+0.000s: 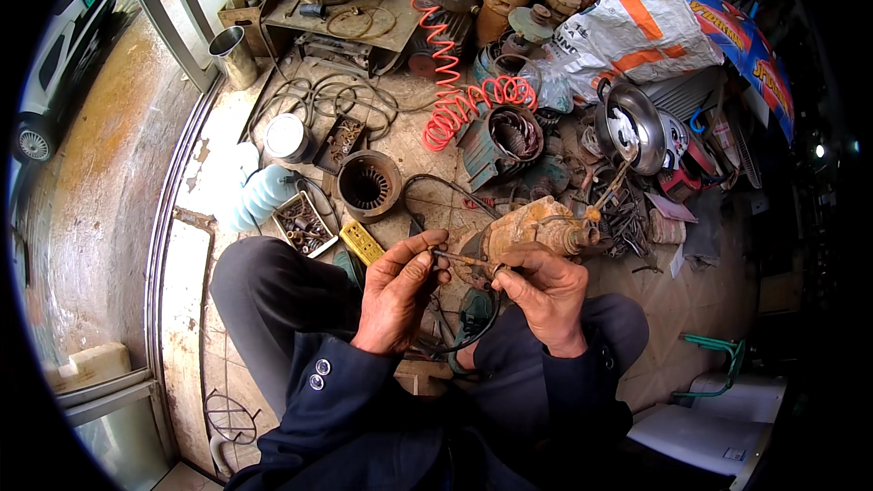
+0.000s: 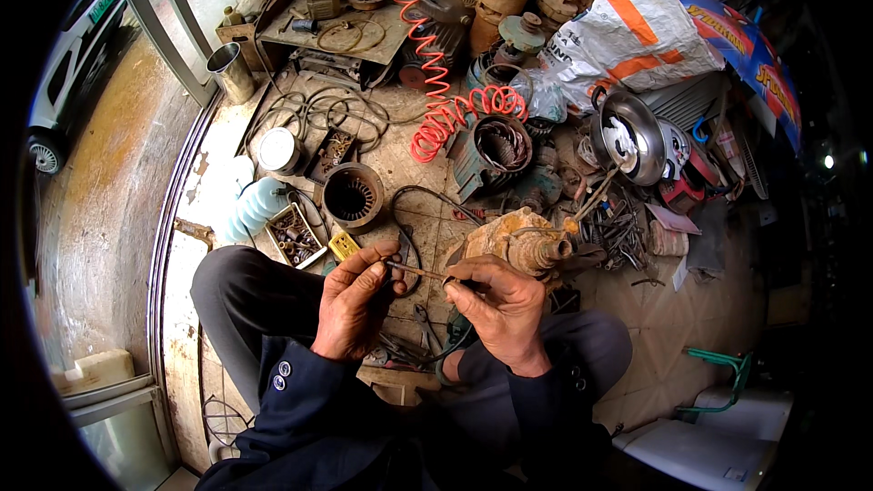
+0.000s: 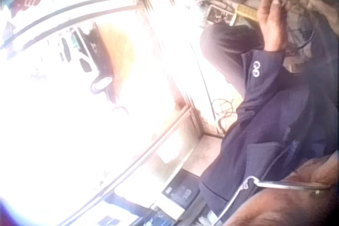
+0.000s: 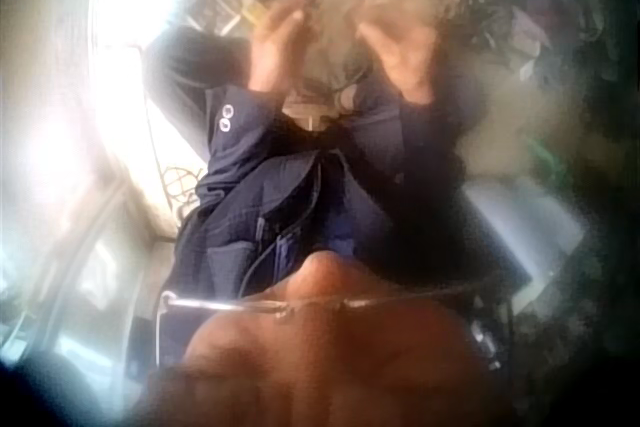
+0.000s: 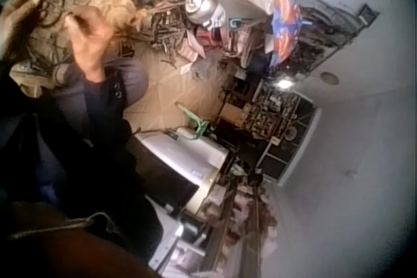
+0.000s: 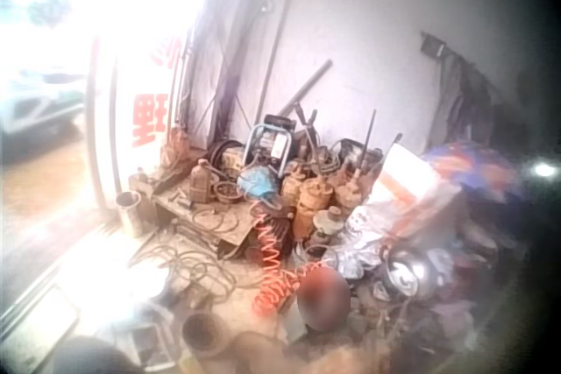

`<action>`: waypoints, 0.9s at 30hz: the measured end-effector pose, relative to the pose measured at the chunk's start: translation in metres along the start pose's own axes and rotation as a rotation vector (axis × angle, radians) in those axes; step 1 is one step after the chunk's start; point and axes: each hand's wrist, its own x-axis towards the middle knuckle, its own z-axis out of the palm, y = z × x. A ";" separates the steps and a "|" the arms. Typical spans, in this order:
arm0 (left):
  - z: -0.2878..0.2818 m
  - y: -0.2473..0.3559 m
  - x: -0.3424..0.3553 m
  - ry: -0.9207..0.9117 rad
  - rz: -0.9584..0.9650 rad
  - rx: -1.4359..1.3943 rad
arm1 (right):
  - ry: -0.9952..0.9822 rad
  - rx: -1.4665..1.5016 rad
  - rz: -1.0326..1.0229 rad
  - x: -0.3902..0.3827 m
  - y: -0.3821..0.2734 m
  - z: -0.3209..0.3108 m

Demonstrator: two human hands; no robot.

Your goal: The person uses a screwdriver to work on a rusty mechanical component clamped in a vise. They then pick up a red container filled with small metal rings and examine the contents by hand.

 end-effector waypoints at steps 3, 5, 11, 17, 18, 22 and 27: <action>0.015 0.001 0.001 0.082 0.095 0.011 | 0.005 -0.034 -0.023 0.000 0.001 -0.004; 0.012 0.001 0.002 0.080 0.081 0.005 | 0.007 -0.028 -0.012 -0.001 0.001 -0.004; 0.005 -0.001 0.002 0.030 0.056 0.065 | -0.020 -0.170 -0.099 0.000 -0.001 -0.003; 0.009 -0.004 -0.001 -0.025 -0.009 -0.021 | -0.019 0.122 0.091 -0.006 0.005 0.010; 0.010 -0.005 -0.001 -0.031 -0.030 -0.021 | -0.002 0.164 0.104 -0.008 0.008 0.013; 0.007 -0.008 -0.002 -0.055 -0.016 -0.005 | 0.011 0.141 0.061 -0.008 0.010 0.016; 0.007 -0.012 -0.003 -0.053 -0.005 0.037 | 0.007 -0.017 -0.129 -0.004 0.016 0.019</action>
